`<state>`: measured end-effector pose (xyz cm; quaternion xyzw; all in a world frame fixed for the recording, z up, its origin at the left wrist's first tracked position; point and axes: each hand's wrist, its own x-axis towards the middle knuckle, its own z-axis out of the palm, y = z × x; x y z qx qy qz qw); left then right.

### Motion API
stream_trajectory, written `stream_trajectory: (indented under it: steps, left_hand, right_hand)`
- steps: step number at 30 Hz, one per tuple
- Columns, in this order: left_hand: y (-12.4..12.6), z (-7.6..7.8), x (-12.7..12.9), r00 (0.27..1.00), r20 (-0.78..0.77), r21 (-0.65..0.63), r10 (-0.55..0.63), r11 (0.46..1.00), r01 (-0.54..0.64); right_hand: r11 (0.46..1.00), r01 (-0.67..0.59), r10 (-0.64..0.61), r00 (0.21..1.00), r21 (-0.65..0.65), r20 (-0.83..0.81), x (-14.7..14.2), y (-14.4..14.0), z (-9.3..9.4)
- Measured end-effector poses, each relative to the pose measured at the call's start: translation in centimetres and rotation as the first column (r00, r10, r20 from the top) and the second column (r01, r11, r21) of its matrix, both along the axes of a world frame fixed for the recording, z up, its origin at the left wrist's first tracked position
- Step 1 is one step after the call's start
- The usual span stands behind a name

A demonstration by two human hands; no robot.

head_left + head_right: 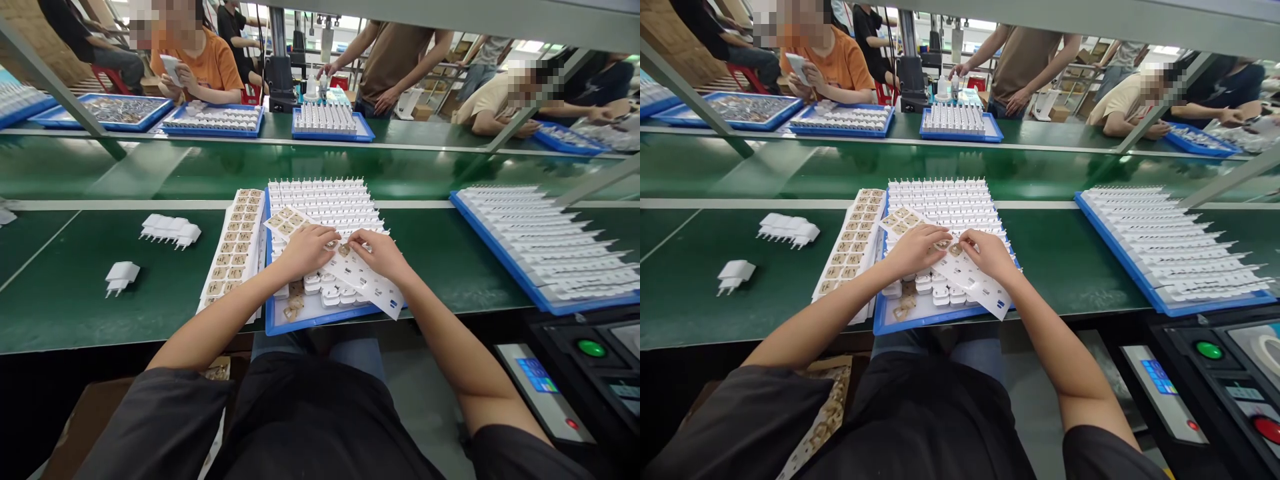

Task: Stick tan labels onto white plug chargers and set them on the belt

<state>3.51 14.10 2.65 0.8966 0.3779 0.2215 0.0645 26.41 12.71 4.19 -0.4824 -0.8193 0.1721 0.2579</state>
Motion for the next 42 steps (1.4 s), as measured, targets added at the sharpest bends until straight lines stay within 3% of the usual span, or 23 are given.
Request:
stream_trajectory:
  steps: [4,7,12,19,22,24,27,30,32,38,42]
  left_hand:
    - [0.0,0.7,0.6,0.99,-0.093,0.218,-0.107,0.968,0.125]
    - [0.0,1.1,1.1,0.991,-0.082,0.229,-0.109,0.965,0.125]
    - [0.2,1.3,1.6,0.992,0.11,-0.052,0.055,0.997,-0.05]
    - [1.4,1.4,1.4,0.949,0.217,-0.373,0.228,0.918,-0.135]
    - [2.1,1.5,0.7,0.913,0.304,-0.426,0.274,0.896,-0.127]
    - [2.0,1.5,0.1,0.884,0.417,-0.365,0.209,0.93,-0.047]
    - [0.9,1.6,-0.7,0.855,0.518,-0.077,0.018,0.997,0.026]
    - [-0.6,1.8,-1.5,0.882,0.46,0.23,-0.101,0.973,-0.009]
    - [-1.4,1.9,-1.8,0.901,0.414,0.331,-0.128,0.943,-0.018]
    - [-2.6,2.0,-2.9,0.924,0.359,0.381,-0.133,0.925,-0.015]
    - [-4.3,1.8,-5.0,0.957,0.29,0.323,-0.019,0.943,-0.079]
  right_hand:
    - [1.0,0.023,-0.023,1.0,-0.018,-0.001,-0.2,0.1,-0.4]
    - [1.0,0.008,-0.009,0.999,-0.026,-0.04,-0.2,0.0,-0.7]
    - [0.999,-0.032,0.03,0.996,-0.022,-0.08,0.1,-0.4,-1.1]
    - [0.998,-0.067,0.066,0.995,-0.013,-0.071,0.4,-1.4,-1.1]
    - [0.996,-0.063,0.056,0.991,-0.056,-0.122,0.5,-1.5,-1.1]
    - [0.994,-0.024,0.002,0.98,-0.109,-0.199,0.5,-1.4,-0.9]
    - [0.978,0.034,-0.109,0.924,-0.206,-0.367,0.5,-1.3,-0.1]
    - [0.953,-0.046,-0.112,0.865,-0.299,-0.49,0.0,-1.6,0.9]
    - [0.928,-0.135,-0.075,0.845,-0.348,-0.529,-0.5,-2.1,1.5]
    - [0.893,-0.25,-0.024,0.803,-0.373,-0.596,-2.4,-3.6,2.1]
    - [0.971,-0.121,-0.009,0.845,-0.208,-0.534,-3.0,-5.0,2.7]
